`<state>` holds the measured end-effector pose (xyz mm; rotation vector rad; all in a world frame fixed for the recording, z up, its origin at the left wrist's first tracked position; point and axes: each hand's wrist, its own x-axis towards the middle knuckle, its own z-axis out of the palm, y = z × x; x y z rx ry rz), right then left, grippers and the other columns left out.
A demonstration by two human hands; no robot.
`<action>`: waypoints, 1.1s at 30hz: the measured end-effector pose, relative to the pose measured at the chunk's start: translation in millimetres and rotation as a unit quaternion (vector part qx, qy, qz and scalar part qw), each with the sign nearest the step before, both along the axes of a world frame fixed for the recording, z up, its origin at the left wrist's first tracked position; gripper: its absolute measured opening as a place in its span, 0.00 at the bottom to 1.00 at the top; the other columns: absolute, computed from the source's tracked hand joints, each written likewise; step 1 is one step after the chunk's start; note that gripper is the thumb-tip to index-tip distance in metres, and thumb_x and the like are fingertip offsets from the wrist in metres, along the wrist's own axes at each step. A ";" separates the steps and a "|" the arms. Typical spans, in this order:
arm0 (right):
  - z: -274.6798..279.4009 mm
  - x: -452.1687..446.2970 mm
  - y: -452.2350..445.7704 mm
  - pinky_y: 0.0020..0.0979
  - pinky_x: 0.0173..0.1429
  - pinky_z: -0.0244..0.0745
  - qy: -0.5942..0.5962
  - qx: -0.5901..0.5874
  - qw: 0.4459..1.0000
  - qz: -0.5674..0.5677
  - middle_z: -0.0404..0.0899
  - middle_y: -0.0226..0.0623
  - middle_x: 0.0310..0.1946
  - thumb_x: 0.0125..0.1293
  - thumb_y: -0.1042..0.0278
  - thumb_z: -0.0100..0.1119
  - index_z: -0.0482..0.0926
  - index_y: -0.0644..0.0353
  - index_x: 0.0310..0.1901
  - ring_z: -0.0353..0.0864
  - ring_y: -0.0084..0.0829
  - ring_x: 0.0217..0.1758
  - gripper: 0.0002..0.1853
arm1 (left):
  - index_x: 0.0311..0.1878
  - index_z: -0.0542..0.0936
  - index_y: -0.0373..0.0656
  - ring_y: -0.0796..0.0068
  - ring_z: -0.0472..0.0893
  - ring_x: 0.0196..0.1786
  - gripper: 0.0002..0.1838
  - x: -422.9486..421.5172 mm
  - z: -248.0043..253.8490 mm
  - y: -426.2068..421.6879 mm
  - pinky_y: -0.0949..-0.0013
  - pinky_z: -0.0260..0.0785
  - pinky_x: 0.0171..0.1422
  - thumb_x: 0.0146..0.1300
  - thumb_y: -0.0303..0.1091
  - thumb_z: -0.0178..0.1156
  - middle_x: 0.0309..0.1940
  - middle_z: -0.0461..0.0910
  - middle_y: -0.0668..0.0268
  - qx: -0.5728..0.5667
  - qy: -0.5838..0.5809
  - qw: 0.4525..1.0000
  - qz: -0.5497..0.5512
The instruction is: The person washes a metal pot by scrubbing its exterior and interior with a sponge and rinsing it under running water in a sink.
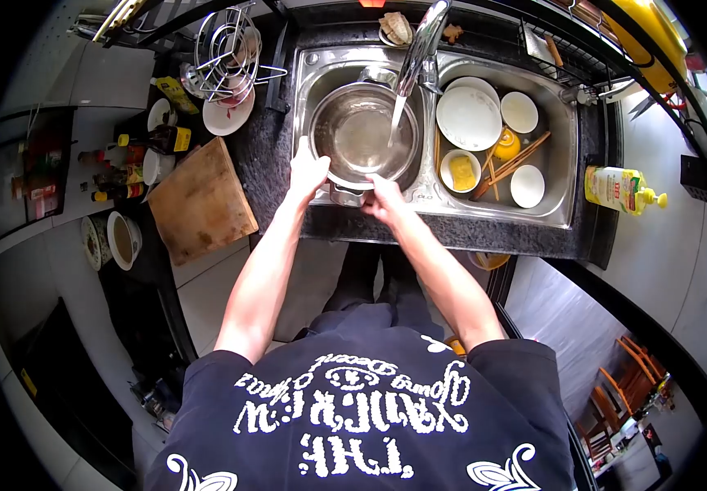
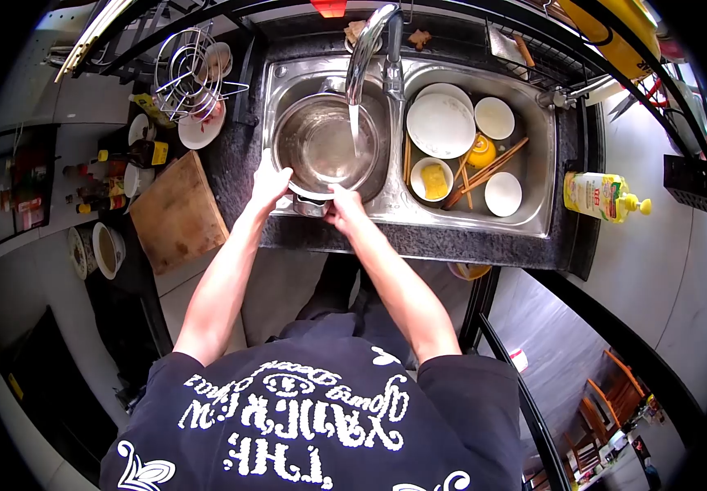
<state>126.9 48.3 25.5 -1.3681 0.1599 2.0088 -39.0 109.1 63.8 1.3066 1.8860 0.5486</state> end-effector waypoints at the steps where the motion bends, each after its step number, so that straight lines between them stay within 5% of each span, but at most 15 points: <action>1: -25.1 -8.4 -1.9 0.32 0.25 0.72 -0.004 0.020 0.999 -0.035 0.73 0.36 0.22 0.62 0.72 0.52 0.73 0.64 0.36 0.73 0.30 0.21 0.05 | 0.53 0.69 0.37 0.45 0.82 0.44 0.23 3.1 -0.1 -1.2 0.53 0.75 0.49 0.52 0.29 0.55 0.40 0.80 0.40 -0.014 -0.017 1.000 0.002; 3: -48.4 -17.5 0.2 0.28 0.14 0.59 -0.013 0.008 0.994 -0.106 0.68 0.33 0.22 0.60 0.76 0.50 0.70 0.62 0.30 0.68 0.26 0.18 0.02 | 0.55 0.68 0.38 0.45 0.83 0.44 0.24 3.5 -4.2 -1.5 0.53 0.76 0.49 0.52 0.29 0.55 0.39 0.80 0.40 -0.029 -0.024 0.999 0.006; 8: -37.6 4.0 1.8 0.30 0.16 0.60 -0.032 0.006 0.999 -0.035 0.69 0.33 0.24 0.60 0.73 0.50 0.69 0.62 0.32 0.67 0.26 0.19 0.03 | 0.55 0.65 0.38 0.45 0.83 0.42 0.24 6.0 -24.1 -13.0 0.52 0.76 0.48 0.53 0.29 0.55 0.37 0.81 0.41 -0.015 -0.018 1.000 0.014; 10: -64.5 17.3 2.4 0.35 0.22 0.71 -0.008 0.031 0.999 0.004 0.73 0.37 0.29 0.59 0.73 0.50 0.70 0.64 0.36 0.74 0.31 0.24 0.05 | 0.56 0.64 0.37 0.54 0.84 0.42 0.23 13.9 -11.5 -17.6 0.59 0.83 0.36 0.57 0.27 0.55 0.44 0.79 0.45 -0.024 -0.046 0.999 -0.010; 12: -41.4 25.6 4.0 0.48 0.45 0.82 0.002 0.015 1.000 -0.014 0.77 0.46 0.40 0.60 0.73 0.47 0.70 0.69 0.45 0.81 0.42 0.41 0.12 | 0.62 0.62 0.39 0.59 0.85 0.40 0.27 20.0 0.6 -21.6 0.62 0.81 0.36 0.60 0.30 0.56 0.44 0.79 0.47 -0.077 -0.113 0.991 0.009; 15: -42.8 44.0 8.1 0.52 0.46 0.82 0.033 -0.004 0.999 0.026 0.78 0.47 0.43 0.62 0.74 0.45 0.69 0.71 0.49 0.82 0.42 0.44 0.14 | 0.74 0.51 0.47 0.68 0.84 0.37 0.36 22.2 8.5 -27.4 0.68 0.79 0.34 0.67 0.37 0.56 0.44 0.79 0.53 -0.169 -0.147 0.975 -0.007; 18: -27.3 46.7 13.7 0.50 0.46 0.83 -0.011 -0.012 0.998 0.057 0.79 0.46 0.42 0.64 0.73 0.44 0.69 0.72 0.50 0.83 0.42 0.45 0.15 | 0.74 0.51 0.48 0.70 0.84 0.38 0.36 15.1 4.4 -31.4 0.68 0.78 0.35 0.67 0.37 0.56 0.44 0.79 0.56 -0.147 -0.117 0.981 -0.043; 20: -18.2 47.3 16.3 0.48 0.46 0.84 -0.023 0.002 0.997 0.077 0.80 0.46 0.44 0.66 0.72 0.43 0.69 0.73 0.52 0.84 0.43 0.45 0.16 | 0.73 0.54 0.48 0.67 0.83 0.44 0.35 15.2 10.8 -33.2 0.65 0.77 0.45 0.66 0.38 0.58 0.47 0.78 0.54 -0.156 -0.125 0.980 -0.017; 22: -21.9 47.0 18.9 0.47 0.47 0.84 -0.020 0.021 0.996 0.085 0.80 0.48 0.46 0.68 0.71 0.42 0.69 0.73 0.55 0.85 0.42 0.45 0.18 | 0.71 0.60 0.46 0.60 0.79 0.54 0.34 12.8 15.5 -34.5 0.61 0.72 0.58 0.63 0.37 0.60 0.52 0.75 0.49 0.077 0.052 0.990 -0.109; 23: -28.1 47.7 19.2 0.46 0.48 0.84 -0.004 0.019 0.997 0.081 0.80 0.50 0.47 0.69 0.71 0.42 0.68 0.74 0.56 0.85 0.42 0.46 0.19 | 0.67 0.67 0.45 0.52 0.71 0.62 0.31 12.1 17.6 -33.8 0.58 0.63 0.69 0.60 0.36 0.61 0.58 0.70 0.45 0.113 0.010 0.986 -0.120; 27: -24.9 52.5 20.4 0.48 0.47 0.84 0.007 0.028 0.995 0.094 0.80 0.49 0.47 0.69 0.71 0.41 0.69 0.73 0.56 0.85 0.42 0.46 0.18 | 0.63 0.71 0.43 0.46 0.65 0.67 0.26 8.3 5.1 -43.8 0.55 0.58 0.71 0.61 0.39 0.59 0.63 0.65 0.44 0.138 0.164 0.939 -0.269; 33: -5.1 54.0 21.8 0.53 0.42 0.83 -0.059 0.000 0.992 0.114 0.80 0.49 0.45 0.66 0.69 0.44 0.69 0.73 0.53 0.84 0.45 0.44 0.18 | 0.65 0.67 0.40 0.43 0.58 0.71 0.28 10.7 -11.8 -46.1 0.53 0.52 0.75 0.64 0.40 0.57 0.65 0.60 0.39 0.065 0.003 0.976 -0.207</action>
